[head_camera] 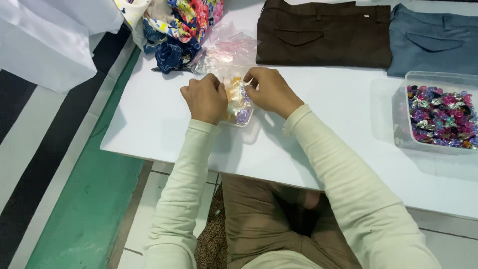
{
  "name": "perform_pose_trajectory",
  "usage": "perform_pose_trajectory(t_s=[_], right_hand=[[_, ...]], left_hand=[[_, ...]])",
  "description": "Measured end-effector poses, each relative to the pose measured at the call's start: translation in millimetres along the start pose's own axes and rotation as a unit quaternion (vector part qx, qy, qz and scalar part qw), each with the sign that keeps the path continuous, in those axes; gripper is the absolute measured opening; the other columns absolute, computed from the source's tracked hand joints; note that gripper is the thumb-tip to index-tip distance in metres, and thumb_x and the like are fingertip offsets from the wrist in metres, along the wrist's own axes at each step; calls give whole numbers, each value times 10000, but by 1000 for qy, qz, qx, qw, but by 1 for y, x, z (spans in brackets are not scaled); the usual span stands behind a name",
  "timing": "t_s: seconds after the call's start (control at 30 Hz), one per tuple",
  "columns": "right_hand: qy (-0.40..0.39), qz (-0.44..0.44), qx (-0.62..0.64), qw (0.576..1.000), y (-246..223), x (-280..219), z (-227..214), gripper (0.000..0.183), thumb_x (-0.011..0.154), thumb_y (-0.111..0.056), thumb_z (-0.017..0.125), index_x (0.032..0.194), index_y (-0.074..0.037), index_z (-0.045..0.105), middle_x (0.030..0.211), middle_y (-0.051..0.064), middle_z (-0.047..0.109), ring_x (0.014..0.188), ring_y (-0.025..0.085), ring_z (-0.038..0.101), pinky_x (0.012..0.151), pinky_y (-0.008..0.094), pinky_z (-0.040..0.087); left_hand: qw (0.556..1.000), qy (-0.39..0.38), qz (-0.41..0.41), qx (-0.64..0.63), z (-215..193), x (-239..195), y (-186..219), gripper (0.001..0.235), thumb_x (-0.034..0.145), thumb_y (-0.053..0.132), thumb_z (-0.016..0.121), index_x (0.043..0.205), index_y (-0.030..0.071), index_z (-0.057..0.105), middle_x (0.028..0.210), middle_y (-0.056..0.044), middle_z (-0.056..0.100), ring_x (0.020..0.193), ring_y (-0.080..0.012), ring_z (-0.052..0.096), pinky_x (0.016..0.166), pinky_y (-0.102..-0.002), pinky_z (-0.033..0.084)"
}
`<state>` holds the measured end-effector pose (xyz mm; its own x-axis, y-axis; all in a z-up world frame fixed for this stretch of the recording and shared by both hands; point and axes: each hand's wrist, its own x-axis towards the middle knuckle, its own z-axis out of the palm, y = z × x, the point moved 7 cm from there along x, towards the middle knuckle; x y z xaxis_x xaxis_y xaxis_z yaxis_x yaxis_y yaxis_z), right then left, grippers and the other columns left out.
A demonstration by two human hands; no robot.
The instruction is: Package small colorful beads into plastic bags
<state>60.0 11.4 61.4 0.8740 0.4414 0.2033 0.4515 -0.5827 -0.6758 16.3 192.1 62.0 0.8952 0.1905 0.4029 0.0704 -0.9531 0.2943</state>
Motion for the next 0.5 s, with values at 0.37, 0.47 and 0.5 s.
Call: perform_pose_trajectory(t_s=[0.37,0.47,0.5], right_hand=[[44,-98,-170,980,-23,-10,4,172,805,-101,776,975,-73,772,906,95,614,958,324,638,831,431,520],[37,-106,-181,977,-31,-14,7,167,787,-171,821,932,-93,787,897,86,607,931,294,611,842,411,484],[30,-101,-193,975,-30,-14,9,190,765,-211,848,917,-110,794,887,67,598,906,260,593,838,389,465]], left_hand=[[996,46,36,71,1,-1,5,108,759,271,770,760,163,761,772,-38,598,942,-275,533,862,-452,375],[997,44,31,58,3,-4,0,110,742,253,791,739,146,766,771,-45,569,928,-285,526,857,-444,374],[997,45,34,53,5,-4,-2,113,740,253,797,740,144,770,769,-49,561,923,-288,526,856,-445,375]])
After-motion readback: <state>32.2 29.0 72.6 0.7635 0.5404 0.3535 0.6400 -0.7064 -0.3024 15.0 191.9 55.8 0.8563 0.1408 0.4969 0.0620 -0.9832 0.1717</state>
